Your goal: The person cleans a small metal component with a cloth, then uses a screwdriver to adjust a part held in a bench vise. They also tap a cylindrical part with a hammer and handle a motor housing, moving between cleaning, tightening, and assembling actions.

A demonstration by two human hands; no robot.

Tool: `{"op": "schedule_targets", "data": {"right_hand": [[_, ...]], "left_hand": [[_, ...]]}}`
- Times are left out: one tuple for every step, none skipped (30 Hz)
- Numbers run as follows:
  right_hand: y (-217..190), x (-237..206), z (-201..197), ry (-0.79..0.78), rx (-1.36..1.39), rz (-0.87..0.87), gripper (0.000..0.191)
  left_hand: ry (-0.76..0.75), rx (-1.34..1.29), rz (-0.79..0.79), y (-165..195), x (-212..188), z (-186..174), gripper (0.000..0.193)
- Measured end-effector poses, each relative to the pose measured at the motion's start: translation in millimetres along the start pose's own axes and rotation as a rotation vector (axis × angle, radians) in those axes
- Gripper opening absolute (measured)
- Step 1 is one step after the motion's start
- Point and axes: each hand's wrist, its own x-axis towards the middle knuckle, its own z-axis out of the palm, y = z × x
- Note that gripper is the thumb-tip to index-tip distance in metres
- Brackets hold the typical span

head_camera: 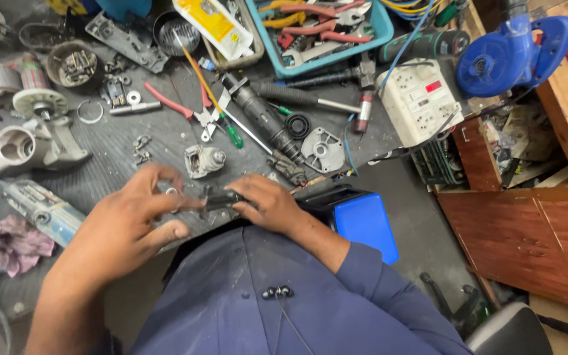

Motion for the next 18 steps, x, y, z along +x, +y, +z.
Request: {"op": "schedule_targets", "data": {"right_hand": [[0.0,0.4,-0.4,-0.018,-0.006,0.007,0.037],[-0.6,0.3,-0.1,-0.038,-0.007,0.017,0.037],[-0.9,0.3,-0.2,-0.038,-0.021,0.003,0.037],[-1.2,0.4,-0.1,-0.043,-0.03,-0.005,0.036],[-1.8,0.0,0.1,-0.05,-0.037,-0.012,0.036],[-2.3,-0.1,0.2,-0.051,-0.026,0.002,0.035],[-2.4,0.1,0.2,-0.046,-0.018,0.009,0.035],[-2.5,0.4,0.0,-0.045,-0.009,0.019,0.035],[-2.9,0.5,-0.3,-0.044,-0.001,0.021,0.035],[-3.5,0.6,-0.6,-0.04,0.003,0.022,0.035],[-3.7,1.3,-1.2,-0.033,0.004,0.019,0.035],[-4.2,1.6,-1.7,-0.032,0.0,0.019,0.035],[-4.8,2.1,-2.0,-0.033,-0.001,0.022,0.036],[-5.6,2.4,-2.2,-0.035,0.0,0.026,0.036],[-6.1,2.8,-2.4,-0.04,0.005,0.031,0.036],[-6.5,3.3,-2.5,-0.044,0.009,0.035,0.036],[-6.9,3.6,-2.5,-0.048,0.011,0.039,0.035],[-7.1,4.0,-2.4,-0.046,0.01,0.036,0.036]], "left_hand": [[-0.035,-0.017,-0.053,-0.6,0.3,-0.7,0.036],[-0.072,-0.037,-0.112,-1.2,0.2,-0.4,0.035],[-0.039,0.016,-0.103,-2.2,0.6,1.0,0.044],[-0.01,0.064,-0.1,-3.1,0.8,4.3,0.053],[0.017,0.11,-0.099,-3.7,0.9,8.8,0.063],[0.045,0.089,-0.089,-4.6,1.1,13.9,0.052],[0.078,0.075,-0.073,-5.9,2.1,19.9,0.041],[0.11,0.057,-0.06,-7.3,2.8,25.6,0.031],[0.14,0.03,-0.072,-8.4,2.5,30.7,0.027],[0.171,0.004,-0.081,-9.8,2.0,35.3,0.023],[0.205,-0.019,-0.083,-10.9,1.8,39.2,0.019],[0.248,-0.001,-0.066,-11.7,1.1,42.6,0.019],[0.289,0.016,-0.052,-12.1,0.3,45.3,0.018],[0.329,0.033,-0.04,-11.8,-0.8,47.7,0.018],[0.337,0.035,-0.06,-11.4,-1.6,49.7,0.018],[0.346,0.037,-0.078,-10.2,-2.0,51.6,0.018],[0.356,0.04,-0.096,-8.8,-2.4,53.2,0.019],[0.371,0.037,-0.086,-7.4,-2.4,54.4,0.018]]}}
